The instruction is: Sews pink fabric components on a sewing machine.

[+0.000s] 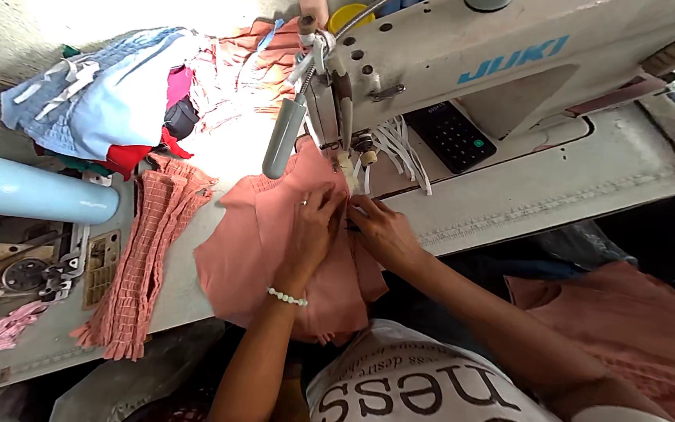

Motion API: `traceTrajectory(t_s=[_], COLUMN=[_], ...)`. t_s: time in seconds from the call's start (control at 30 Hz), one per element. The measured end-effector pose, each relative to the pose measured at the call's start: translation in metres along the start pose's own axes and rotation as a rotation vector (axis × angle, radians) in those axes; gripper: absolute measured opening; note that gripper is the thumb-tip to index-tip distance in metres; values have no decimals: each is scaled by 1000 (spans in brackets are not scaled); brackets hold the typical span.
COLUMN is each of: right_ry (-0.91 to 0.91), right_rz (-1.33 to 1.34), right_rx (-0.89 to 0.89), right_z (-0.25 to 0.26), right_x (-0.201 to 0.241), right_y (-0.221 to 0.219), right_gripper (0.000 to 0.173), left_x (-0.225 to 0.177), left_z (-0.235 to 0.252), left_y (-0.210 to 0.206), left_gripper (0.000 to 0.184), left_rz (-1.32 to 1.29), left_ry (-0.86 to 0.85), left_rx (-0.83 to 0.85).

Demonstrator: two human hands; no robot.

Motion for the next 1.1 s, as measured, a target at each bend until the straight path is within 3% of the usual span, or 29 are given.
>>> traceTrajectory(t_s=[0.2, 0.3, 0.4, 0.5, 0.57, 0.63, 0.77, 0.93, 1.0, 1.1], right_ry=[-58, -94, -121, -260, -316, -277, -240, -347, -450, -745], right_rz=[52, 121, 34, -92, -139, -118, 138, 372, 619, 1092], right_rx=[41, 100, 163, 219, 178, 91, 75, 161, 247, 454], right_z=[20, 20, 26, 35, 34, 21, -40, -113, -117, -102], right_x=[-8, -16, -35, -63, -72, -64, -22, 10, 15, 26], right_y=[-4, 1, 8, 25, 41, 56, 65, 54, 48, 39], right_gripper=[22, 28, 31, 31, 27, 21, 12, 19, 22, 28], left_x=[13, -2, -43, -84, -91, -82, -65, -56, -56, -61], left_z=[20, 12, -25, -76, -105, -126, -141, -137, -137, -139], left_y=[3, 8, 22, 36, 36, 33, 44, 54, 53, 50], left_gripper=[26, 27, 32, 42, 46, 40, 12, 18, 17, 20], left_rz=[44, 87, 39, -65, -37, -14, -201, -458, -549, -585], left_ry=[-64, -13, 122, 102, 59, 71, 192, 428, 416, 307], left_rx=[11, 33, 67, 41, 22, -22, -214, -331, -336, -320])
Point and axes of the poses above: each hand's wrist, its own z-axis towards the middle knuckle, its own y-axis out of the back of the hand, x = y × z, the point moved 5 cm from there along z, towards the middle knuckle, and after that the axes turned 3 degrees about -x, right-handed, at the moved point
